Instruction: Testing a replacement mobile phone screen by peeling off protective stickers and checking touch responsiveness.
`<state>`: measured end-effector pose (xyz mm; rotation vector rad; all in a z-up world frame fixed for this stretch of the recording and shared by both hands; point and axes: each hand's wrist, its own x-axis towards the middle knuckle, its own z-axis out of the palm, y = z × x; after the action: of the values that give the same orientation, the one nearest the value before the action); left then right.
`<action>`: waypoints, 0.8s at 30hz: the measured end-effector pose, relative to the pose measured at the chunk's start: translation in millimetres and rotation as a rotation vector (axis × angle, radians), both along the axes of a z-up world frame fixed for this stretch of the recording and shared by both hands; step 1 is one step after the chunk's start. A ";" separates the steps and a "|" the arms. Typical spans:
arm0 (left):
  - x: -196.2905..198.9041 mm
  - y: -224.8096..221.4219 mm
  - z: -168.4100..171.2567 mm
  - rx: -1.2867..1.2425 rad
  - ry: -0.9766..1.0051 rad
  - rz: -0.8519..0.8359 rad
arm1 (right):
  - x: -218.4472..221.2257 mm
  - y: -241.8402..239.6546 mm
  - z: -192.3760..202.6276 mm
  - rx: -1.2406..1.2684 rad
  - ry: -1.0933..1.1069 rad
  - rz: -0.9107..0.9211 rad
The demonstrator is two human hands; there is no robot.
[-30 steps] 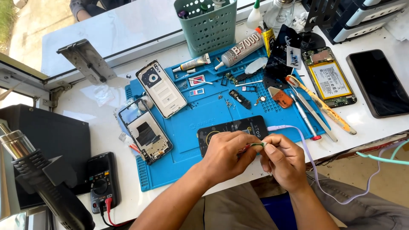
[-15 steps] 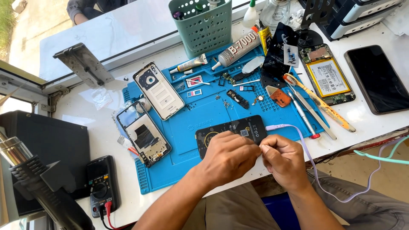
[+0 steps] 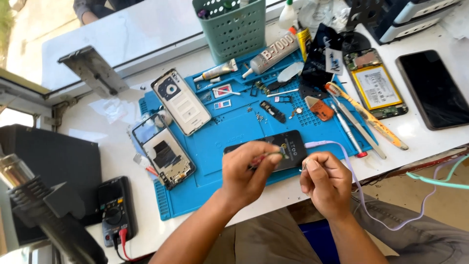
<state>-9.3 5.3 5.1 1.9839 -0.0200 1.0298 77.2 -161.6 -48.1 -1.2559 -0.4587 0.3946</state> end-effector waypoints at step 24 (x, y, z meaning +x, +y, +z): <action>11.8 -10.8 -10.1 -0.123 0.273 -0.212 | -0.2 -2.3 7.3 -0.110 -0.268 -0.022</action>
<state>2.5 -5.5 -5.0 1.9465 -0.0174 0.6066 77.0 -163.9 -40.7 -1.4269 -0.6572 0.2356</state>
